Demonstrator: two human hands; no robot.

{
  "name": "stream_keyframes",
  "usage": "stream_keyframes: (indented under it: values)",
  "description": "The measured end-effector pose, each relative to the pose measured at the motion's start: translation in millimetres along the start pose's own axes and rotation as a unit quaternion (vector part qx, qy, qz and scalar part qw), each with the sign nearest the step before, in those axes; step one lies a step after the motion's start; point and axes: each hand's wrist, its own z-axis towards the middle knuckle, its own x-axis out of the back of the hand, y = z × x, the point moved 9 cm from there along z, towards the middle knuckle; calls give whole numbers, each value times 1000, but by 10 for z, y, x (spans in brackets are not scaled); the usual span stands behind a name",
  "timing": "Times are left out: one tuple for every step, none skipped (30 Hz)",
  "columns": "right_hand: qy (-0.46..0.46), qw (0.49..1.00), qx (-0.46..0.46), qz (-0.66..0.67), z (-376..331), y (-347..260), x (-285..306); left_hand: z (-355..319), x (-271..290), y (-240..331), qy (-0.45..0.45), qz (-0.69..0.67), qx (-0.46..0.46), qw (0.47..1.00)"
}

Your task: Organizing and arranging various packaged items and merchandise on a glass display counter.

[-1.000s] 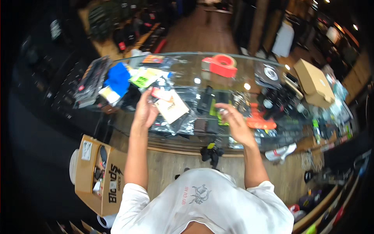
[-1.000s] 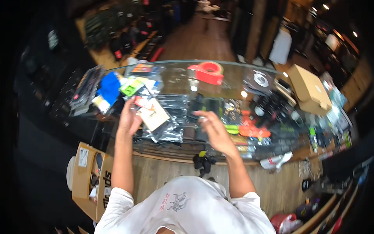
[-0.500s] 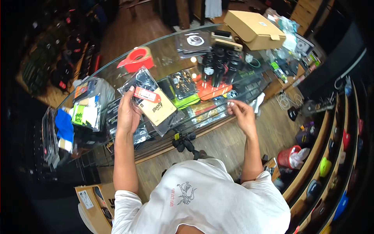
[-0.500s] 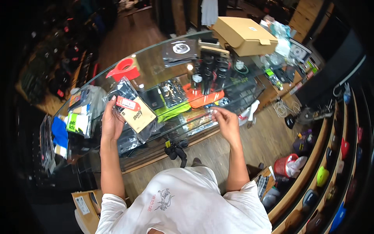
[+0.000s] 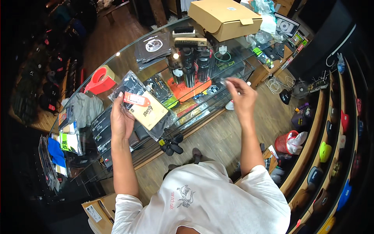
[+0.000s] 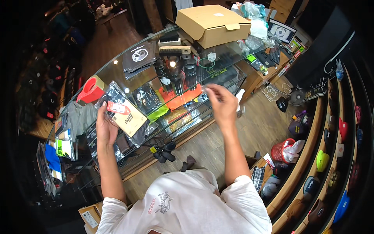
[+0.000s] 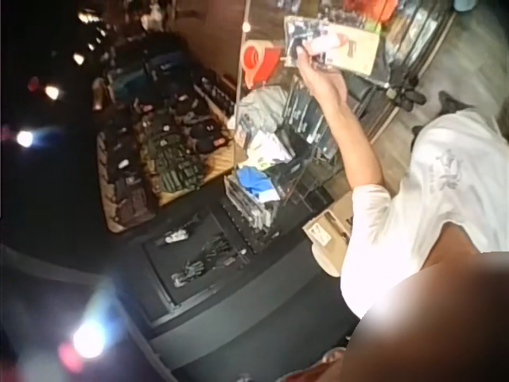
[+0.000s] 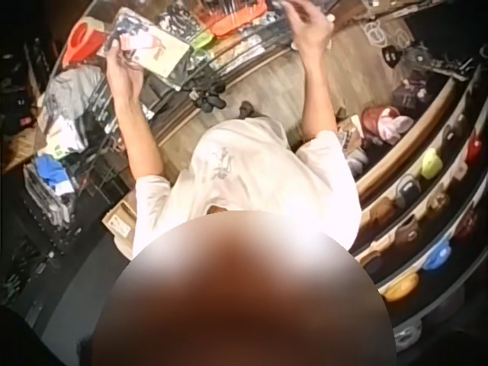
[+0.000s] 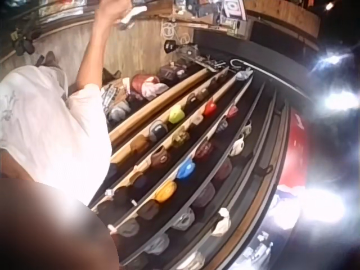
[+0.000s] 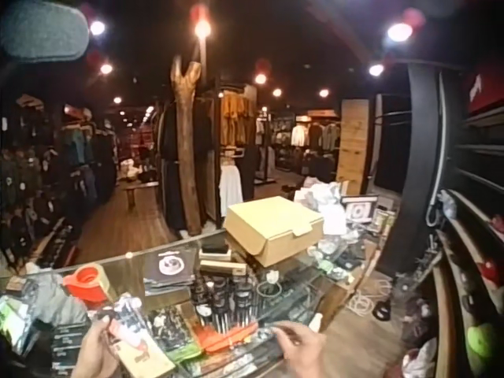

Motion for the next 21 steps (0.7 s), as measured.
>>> stream_keyframes:
  values:
    - [27,996,71,-36,23,-216,-75,-5,24,-16,4,-5,-3,1000]
    - [36,992,106,-52,69,-252,-146,-16,21,-28,7,-11,-5,1000]
    - [48,986,140,-71,117,-233,-185,-16,-24,-53,2,-12,-4,1000]
    - [56,979,180,-83,138,-224,-215,-21,-51,-74,7,-15,-5,1000]
    - [56,982,166,-67,156,-207,-231,-20,-53,-80,14,-18,-8,1000]
    - [58,985,153,-51,157,-194,-227,-39,-52,-85,15,-18,-10,1000]
    - [53,993,98,-29,156,-73,-215,-67,-47,-77,15,-15,-7,1000]
    - [62,994,91,-25,148,-71,-156,-116,-50,-64,15,-12,-2,1000]
    - [72,994,83,-22,152,-64,-82,-150,-48,-41,29,0,-7,1000]
    - [81,992,96,-16,171,-58,-5,-163,-79,-43,29,-1,-6,1000]
    - [100,988,111,-40,240,-21,92,-163,-144,-56,15,2,-3,1000]
    - [119,983,125,-64,340,-1,221,-151,-200,-75,2,5,2,1000]
    - [149,980,101,-90,518,74,404,-93,-235,-141,-3,-1,9,1000]
    - [164,979,95,-81,752,127,614,-30,-338,-218,-16,5,19,1000]
    - [196,972,88,-97,951,194,813,24,-466,-287,-28,11,31,999]
    - [198,971,55,-118,1142,46,918,-33,-554,-208,-24,7,20,999]
    - [211,969,87,-99,1381,210,1044,64,-643,-282,-37,7,33,999]
    - [203,968,86,-122,1595,388,1127,217,-679,-400,-43,2,34,999]
    - [194,966,81,-149,1715,550,1194,297,-820,-482,-48,8,31,998]
    - [190,969,54,-146,1771,718,1273,294,-1076,-555,-46,-37,49,997]
    - [187,971,56,-141,1770,763,1285,319,-1160,-632,-45,-45,44,997]
